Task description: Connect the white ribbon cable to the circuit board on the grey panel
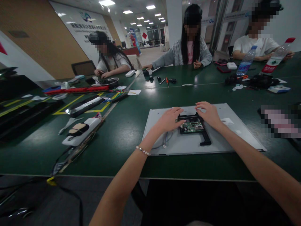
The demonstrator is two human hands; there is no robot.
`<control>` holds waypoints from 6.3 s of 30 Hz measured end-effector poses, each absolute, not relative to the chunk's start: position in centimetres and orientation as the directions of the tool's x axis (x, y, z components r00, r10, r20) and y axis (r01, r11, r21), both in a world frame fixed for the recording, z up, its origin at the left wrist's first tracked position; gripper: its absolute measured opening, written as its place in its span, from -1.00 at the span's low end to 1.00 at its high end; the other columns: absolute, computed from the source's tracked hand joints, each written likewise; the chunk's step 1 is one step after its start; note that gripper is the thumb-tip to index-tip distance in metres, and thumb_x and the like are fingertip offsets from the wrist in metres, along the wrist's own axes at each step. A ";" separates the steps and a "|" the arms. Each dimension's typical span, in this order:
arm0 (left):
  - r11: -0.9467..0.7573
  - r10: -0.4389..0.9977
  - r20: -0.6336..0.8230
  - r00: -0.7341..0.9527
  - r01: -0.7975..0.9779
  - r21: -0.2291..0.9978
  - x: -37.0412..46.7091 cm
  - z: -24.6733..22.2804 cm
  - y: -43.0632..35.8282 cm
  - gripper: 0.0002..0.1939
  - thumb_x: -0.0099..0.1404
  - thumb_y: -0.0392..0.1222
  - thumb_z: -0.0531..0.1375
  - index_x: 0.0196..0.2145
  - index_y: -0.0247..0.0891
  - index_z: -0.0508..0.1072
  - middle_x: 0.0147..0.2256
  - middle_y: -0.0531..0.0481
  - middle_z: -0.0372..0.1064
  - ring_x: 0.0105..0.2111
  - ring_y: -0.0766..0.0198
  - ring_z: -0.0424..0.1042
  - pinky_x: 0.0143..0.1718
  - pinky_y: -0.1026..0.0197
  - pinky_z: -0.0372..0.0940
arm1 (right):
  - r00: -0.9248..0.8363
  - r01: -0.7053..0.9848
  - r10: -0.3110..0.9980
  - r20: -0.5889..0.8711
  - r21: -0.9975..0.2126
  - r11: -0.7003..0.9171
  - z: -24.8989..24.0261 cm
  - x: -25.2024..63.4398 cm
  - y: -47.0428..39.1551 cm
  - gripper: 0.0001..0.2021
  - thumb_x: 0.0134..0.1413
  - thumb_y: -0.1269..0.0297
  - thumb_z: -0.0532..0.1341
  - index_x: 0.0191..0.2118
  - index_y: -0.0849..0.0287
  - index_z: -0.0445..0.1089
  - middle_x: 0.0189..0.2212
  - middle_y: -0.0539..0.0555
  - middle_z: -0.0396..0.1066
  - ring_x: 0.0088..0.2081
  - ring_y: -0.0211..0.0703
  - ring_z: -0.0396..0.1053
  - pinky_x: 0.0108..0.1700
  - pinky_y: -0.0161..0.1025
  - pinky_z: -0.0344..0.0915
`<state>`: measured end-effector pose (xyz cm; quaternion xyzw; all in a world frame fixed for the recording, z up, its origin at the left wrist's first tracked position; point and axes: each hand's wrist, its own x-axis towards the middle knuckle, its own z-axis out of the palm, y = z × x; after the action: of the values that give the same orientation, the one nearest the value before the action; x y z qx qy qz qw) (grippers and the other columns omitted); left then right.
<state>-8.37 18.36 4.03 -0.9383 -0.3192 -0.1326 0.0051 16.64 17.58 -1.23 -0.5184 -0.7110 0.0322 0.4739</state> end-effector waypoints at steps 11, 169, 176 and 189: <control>-0.821 0.520 0.008 0.854 0.497 0.281 -8.7 3.2 18.4 0.09 0.10 0.29 0.26 0.36 -0.41 -0.03 0.34 -0.37 -0.06 0.34 -0.14 -0.05 0.33 -0.09 -0.08 | 0.017 0.633 0.772 0.635 -0.604 0.483 -1.3 16.1 17.3 -0.88 0.05 0.39 0.19 -0.33 0.14 0.50 -0.38 0.07 0.51 -0.37 -0.12 0.48 -0.22 -0.14 0.46; -0.553 0.832 0.210 0.514 0.799 0.234 -11.9 2.4 11.7 -0.62 0.32 -0.25 0.14 0.09 -0.24 0.41 -0.03 -0.13 0.49 -0.02 0.10 0.45 0.04 0.12 0.31 | -0.520 0.729 0.787 0.331 -0.308 0.611 -0.4 5.8 3.5 -0.51 0.30 0.27 0.03 0.28 0.35 0.21 0.30 0.31 0.16 0.31 0.01 0.14 0.31 0.02 0.13; -0.453 0.890 0.148 0.431 0.874 0.177 -11.1 2.6 11.3 -0.61 0.36 -0.17 0.13 0.12 -0.22 0.39 -0.15 -0.13 0.54 -0.15 0.07 0.53 -0.11 0.13 0.36 | -0.515 0.745 0.793 0.325 -0.287 0.602 -0.6 5.7 3.2 -0.50 0.31 0.26 0.02 0.27 0.39 0.22 0.27 0.32 0.21 0.30 0.01 0.15 0.31 0.02 0.13; -0.412 0.910 0.116 0.398 0.901 0.138 -9.9 2.7 10.7 -0.58 0.39 -0.22 0.06 0.16 -0.36 0.32 -0.13 -0.22 0.52 -0.11 0.05 0.51 -0.07 0.12 0.31 | -0.480 0.762 0.812 0.333 -0.301 0.573 -0.6 5.5 2.3 -0.47 0.24 0.26 0.10 0.28 0.36 0.20 0.29 0.31 0.18 0.31 0.05 0.12 0.31 0.05 0.11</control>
<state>-9.89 10.75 2.71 -0.8357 -0.5417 -0.0866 -0.0263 5.53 2.34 -0.63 -0.4584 -0.8584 0.0558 0.2235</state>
